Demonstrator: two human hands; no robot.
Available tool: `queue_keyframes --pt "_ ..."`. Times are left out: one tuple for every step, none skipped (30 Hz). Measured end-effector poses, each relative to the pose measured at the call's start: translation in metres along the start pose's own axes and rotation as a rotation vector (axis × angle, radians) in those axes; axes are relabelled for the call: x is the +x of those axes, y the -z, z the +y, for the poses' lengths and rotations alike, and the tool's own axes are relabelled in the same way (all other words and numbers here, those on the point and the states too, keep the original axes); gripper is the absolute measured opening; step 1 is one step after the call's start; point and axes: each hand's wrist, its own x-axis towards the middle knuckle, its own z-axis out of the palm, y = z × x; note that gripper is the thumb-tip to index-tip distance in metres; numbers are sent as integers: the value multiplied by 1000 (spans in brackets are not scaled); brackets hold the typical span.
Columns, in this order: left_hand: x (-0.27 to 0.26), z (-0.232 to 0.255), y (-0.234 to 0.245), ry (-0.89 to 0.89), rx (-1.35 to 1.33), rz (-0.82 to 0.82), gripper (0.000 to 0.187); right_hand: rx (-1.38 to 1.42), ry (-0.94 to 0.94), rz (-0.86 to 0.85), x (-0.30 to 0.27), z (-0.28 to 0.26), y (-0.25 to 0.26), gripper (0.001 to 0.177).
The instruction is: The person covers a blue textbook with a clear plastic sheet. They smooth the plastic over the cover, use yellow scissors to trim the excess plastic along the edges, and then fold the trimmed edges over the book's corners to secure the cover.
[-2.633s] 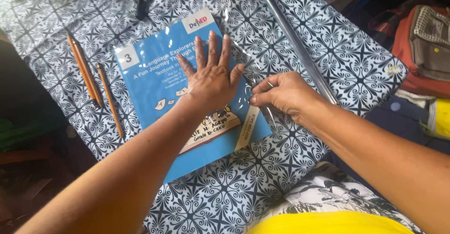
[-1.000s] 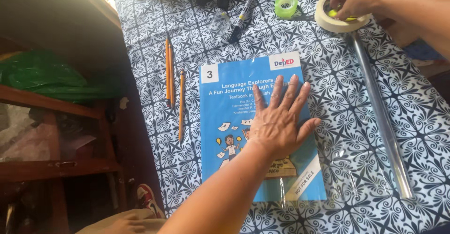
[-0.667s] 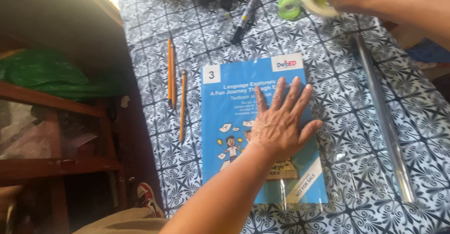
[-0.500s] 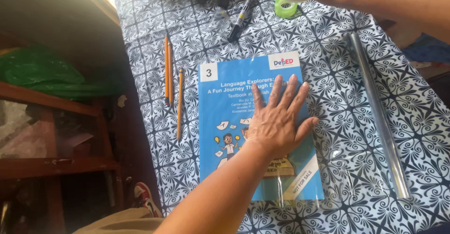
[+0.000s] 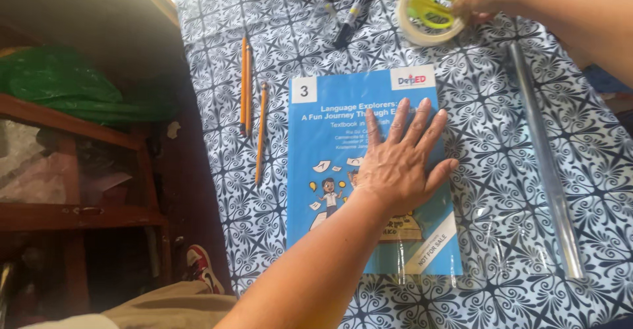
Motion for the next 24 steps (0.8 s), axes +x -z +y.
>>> queue_keyframes --pt "-1 -1 0 2 7 1 76 5 4 3 2 -4 -2 45" --pt "0 -1 -1 4 13 3 76 9 6 5 5 -7 -4 44" --pt "2 0 -1 -3 17 7 76 11 -2 6 4 -4 -3 43" --pt "2 0 -1 -1 4 1 76 15 -6 10 3 -3 -6 43" --pt "1 -1 -1 2 -9 -4 75 17 -12 13 2 -1 -5 42" --pt "1 0 -1 5 -22 -9 75 24 -15 19 -1 2 -6 42" --pt "1 0 -1 6 -21 -12 76 34 -10 23 0 -1 -7 41" --pt "1 1 0 8 -20 -15 76 47 -5 40 2 -4 -6 41" --pt "1 1 0 11 -19 -17 76 61 0 47 4 -9 -7 40" --pt "1 0 1 13 -16 -21 76 81 6 57 4 -16 -10 39" --pt "1 1 1 13 -15 -28 76 111 9 87 2 -21 -13 39" --pt "1 1 2 13 -14 -34 75 143 20 115 -2 -24 -16 38" --pt "2 1 2 11 -11 -41 76 139 57 240 -10 -29 -23 38" --pt "2 1 3 10 -8 -48 76 85 128 435 -22 -34 -33 37" --pt "2 1 4 7 -4 -56 76 46 164 601 -34 -39 -42 37" --pt "2 1 5 14 -3 -62 76 -72 202 732 -43 -41 -48 29" --pt "2 2 5 16 -2 -72 76 8 199 673 -42 -45 -49 23" --pt "2 3 6 18 0 -82 76 88 197 613 -39 -51 -49 17" --pt "4 3 7 16 -3 -96 76 168 194 556 -39 -54 -47 12" --pt "5 3 7 14 -5 -110 75 207 97 463 -42 -56 -43 19" --pt "5 2 7 18 -6 -124 75 248 6 369 -42 -63 -39 27" --pt "4 3 7 16 -2 -115 75 288 -84 274 -44 -69 -36 36" --pt "4 4 6 17 2 -105 76 244 -100 247 -43 -74 -29 36" --pt "4 4 6 17 6 -95 76 200 -115 220 -39 -78 -20 37"
